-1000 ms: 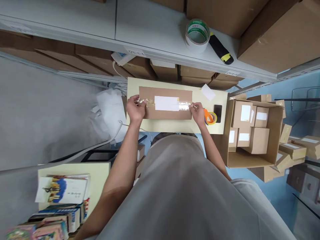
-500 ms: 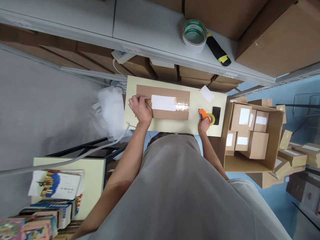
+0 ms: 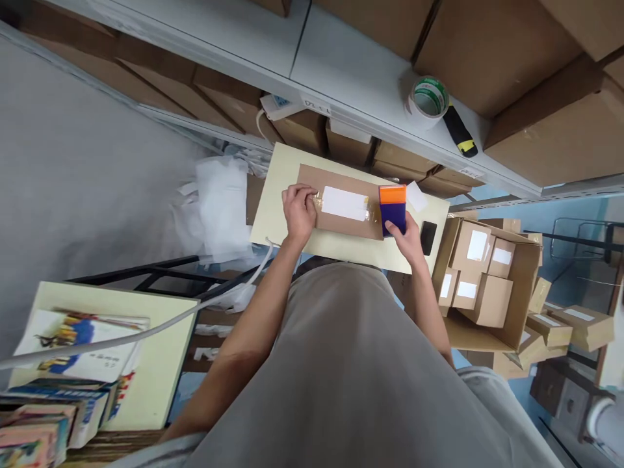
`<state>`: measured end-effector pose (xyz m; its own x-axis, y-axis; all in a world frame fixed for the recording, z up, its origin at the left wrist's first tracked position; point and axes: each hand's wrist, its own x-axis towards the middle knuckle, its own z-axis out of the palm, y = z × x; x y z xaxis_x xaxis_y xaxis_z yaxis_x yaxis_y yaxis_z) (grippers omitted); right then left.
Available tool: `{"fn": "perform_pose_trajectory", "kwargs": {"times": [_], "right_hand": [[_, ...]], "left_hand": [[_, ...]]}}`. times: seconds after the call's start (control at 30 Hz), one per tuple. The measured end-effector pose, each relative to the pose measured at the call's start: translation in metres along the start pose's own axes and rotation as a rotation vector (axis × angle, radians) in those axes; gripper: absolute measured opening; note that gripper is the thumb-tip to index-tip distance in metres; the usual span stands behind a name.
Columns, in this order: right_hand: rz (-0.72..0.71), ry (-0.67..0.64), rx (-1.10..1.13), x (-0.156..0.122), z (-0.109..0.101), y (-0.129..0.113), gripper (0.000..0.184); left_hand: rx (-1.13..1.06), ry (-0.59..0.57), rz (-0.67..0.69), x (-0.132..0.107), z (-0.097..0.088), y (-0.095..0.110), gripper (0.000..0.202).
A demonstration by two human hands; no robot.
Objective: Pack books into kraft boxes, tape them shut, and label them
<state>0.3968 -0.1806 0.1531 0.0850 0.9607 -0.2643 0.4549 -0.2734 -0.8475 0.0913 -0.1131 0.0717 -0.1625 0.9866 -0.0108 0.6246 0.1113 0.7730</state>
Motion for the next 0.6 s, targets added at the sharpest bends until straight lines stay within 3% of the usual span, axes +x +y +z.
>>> {"fn": "perform_pose_trajectory", "kwargs": {"times": [0.17,0.27,0.37,0.43,0.6], "right_hand": [[-0.067,-0.331,0.117,0.039,0.036,-0.054,0.068],[-0.076,-0.494,0.101,0.055,0.047,-0.066,0.072],[-0.074,-0.578,0.048,0.063,0.045,-0.074,0.069],[-0.063,-0.621,0.018,0.066,0.043,-0.08,0.067],[0.011,-0.689,-0.002,0.064,0.042,-0.093,0.07]], "left_hand": [[-0.076,-0.071,0.009,0.001,-0.014,0.004,0.026],[-0.342,-0.083,-0.089,0.003,-0.025,0.007,0.032],[-0.661,-0.133,-0.249,0.006,-0.037,0.012,0.057],[-0.735,-0.207,-0.32,0.009,-0.043,0.016,0.066],[-0.768,-0.349,-0.339,0.015,-0.055,0.026,0.058]]}}
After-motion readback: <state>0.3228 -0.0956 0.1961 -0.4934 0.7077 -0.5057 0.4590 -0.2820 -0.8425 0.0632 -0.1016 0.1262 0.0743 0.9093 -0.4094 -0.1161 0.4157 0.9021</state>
